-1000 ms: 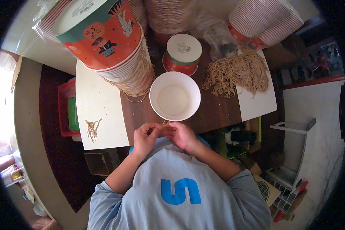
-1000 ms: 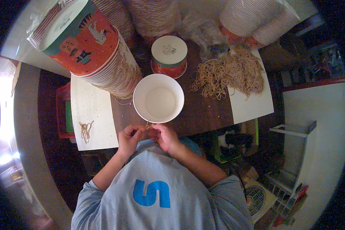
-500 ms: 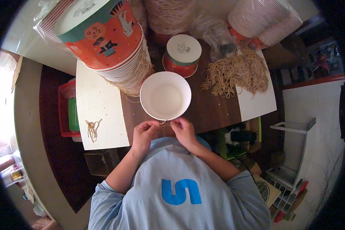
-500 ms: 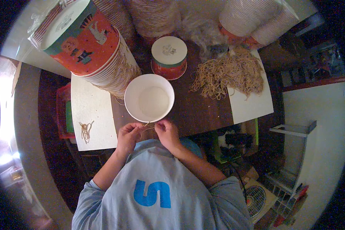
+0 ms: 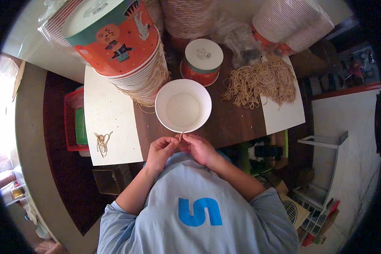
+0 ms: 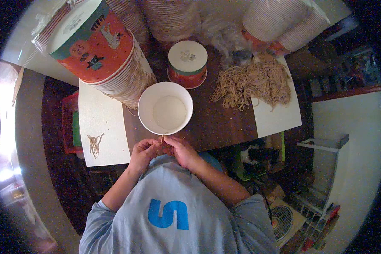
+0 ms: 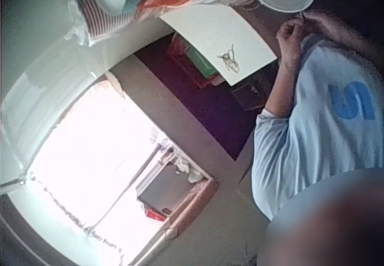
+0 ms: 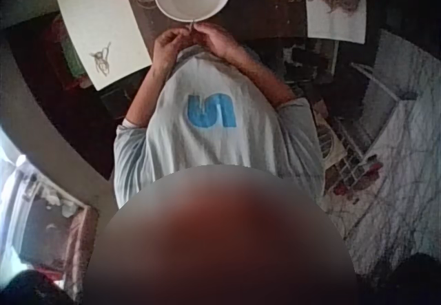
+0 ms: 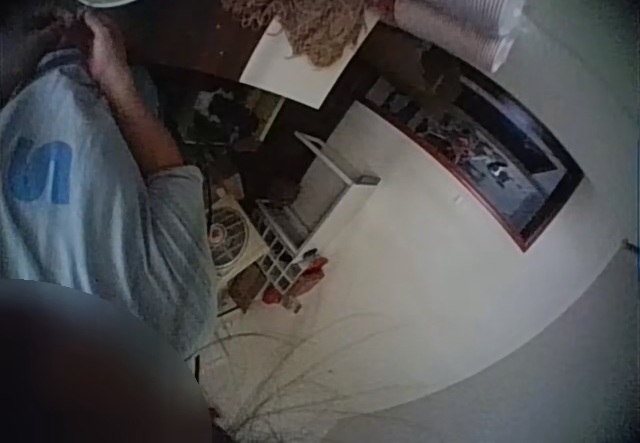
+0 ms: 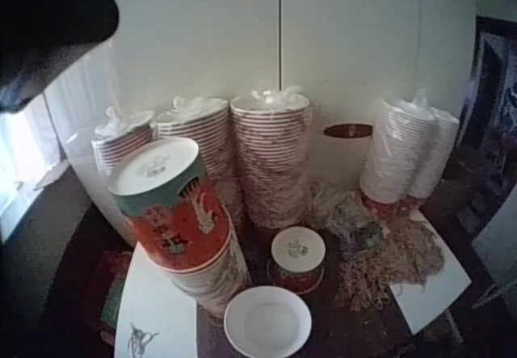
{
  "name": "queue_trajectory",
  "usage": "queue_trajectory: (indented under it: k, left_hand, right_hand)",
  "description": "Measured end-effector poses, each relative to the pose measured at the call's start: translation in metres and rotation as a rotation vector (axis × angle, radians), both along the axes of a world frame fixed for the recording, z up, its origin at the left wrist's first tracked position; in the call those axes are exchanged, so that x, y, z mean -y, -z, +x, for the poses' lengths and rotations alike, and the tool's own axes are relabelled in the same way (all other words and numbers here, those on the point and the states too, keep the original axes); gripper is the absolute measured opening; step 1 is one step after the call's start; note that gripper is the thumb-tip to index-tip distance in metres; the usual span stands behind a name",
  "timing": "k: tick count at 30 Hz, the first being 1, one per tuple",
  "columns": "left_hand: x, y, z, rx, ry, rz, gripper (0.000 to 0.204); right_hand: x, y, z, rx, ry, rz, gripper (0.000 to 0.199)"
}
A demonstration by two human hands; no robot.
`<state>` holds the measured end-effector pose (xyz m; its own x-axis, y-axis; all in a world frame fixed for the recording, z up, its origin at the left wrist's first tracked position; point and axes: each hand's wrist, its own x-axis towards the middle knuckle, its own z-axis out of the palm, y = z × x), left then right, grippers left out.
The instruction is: Attaching handles to printed paper buckets in a manufacturing setting.
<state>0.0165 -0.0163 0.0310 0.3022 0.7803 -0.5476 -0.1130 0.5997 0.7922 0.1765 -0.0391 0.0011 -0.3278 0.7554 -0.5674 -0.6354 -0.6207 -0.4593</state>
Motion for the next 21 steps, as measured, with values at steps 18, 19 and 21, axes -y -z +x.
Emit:
queue_trajectory:
  k: [18, 19, 21]
  left_hand:
    - [0.003, 0.000, -0.007, 0.007, 0.029, -0.116, 0.011]
    - [0.003, -0.006, -0.008, -0.023, 0.055, -0.144, 0.012]
    - [0.002, -0.017, -0.012, -0.042, 0.081, -0.190, 0.014]
  right_hand:
    - [0.002, 0.004, -0.006, 0.743, -0.106, 0.220, 0.020]
    - [0.003, 0.005, -0.005, 0.758, -0.113, 0.257, 0.019]
    - [0.005, -0.006, -0.002, 0.691, -0.092, 0.218, 0.018]
